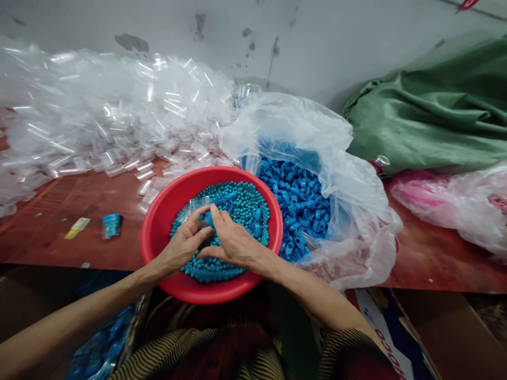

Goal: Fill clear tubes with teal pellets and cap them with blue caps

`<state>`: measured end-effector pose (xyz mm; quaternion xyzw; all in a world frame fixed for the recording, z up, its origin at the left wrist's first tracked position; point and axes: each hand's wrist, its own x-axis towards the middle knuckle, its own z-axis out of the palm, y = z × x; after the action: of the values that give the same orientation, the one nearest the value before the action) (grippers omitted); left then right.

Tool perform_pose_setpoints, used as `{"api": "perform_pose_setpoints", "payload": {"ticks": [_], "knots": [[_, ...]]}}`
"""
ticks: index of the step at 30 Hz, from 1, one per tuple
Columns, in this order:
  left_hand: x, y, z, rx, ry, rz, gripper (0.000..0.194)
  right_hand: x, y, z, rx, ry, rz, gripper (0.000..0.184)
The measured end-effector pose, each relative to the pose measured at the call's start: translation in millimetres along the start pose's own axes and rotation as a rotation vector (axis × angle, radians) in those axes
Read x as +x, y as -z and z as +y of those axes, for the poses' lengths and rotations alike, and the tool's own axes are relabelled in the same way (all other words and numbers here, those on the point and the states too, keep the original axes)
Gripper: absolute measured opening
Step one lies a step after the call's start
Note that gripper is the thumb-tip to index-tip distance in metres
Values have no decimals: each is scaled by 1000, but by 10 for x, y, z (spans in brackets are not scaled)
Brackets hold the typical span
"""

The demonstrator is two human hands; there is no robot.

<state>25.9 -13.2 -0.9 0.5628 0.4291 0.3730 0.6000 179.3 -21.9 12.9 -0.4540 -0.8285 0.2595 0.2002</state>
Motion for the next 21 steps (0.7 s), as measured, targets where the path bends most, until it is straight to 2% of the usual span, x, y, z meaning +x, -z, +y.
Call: {"api": "perform_pose_setpoints", "payload": {"ticks": [2,4,7,11,14,17,19,21], "knots": [[5,10,-30,43,-30,-16,45,-23,-52,-29,-115,-25,2,96],[7,6,-48,35,-31,-45,42,-31,-89,-52,-246,-32,-3,94],[0,-40,-40,-36,-23,-24,30,-22,-114,-80,-421,-12,-33,90],[1,-131,-34,-137,25,17,20,2,-133,-94,-524,-34,-68,84],[19,-167,-81,-117,33,65,17,13,-161,-110,-505,-61,-84,85],[21,-119,-110,24,28,101,13,14,-184,-134,-411,-79,-112,87],[-13,-4,-74,133,45,72,14,11,-178,-119,-295,-49,-150,89],[-89,192,14,196,106,47,22,9,-147,-53,-171,-23,-173,92]]}}
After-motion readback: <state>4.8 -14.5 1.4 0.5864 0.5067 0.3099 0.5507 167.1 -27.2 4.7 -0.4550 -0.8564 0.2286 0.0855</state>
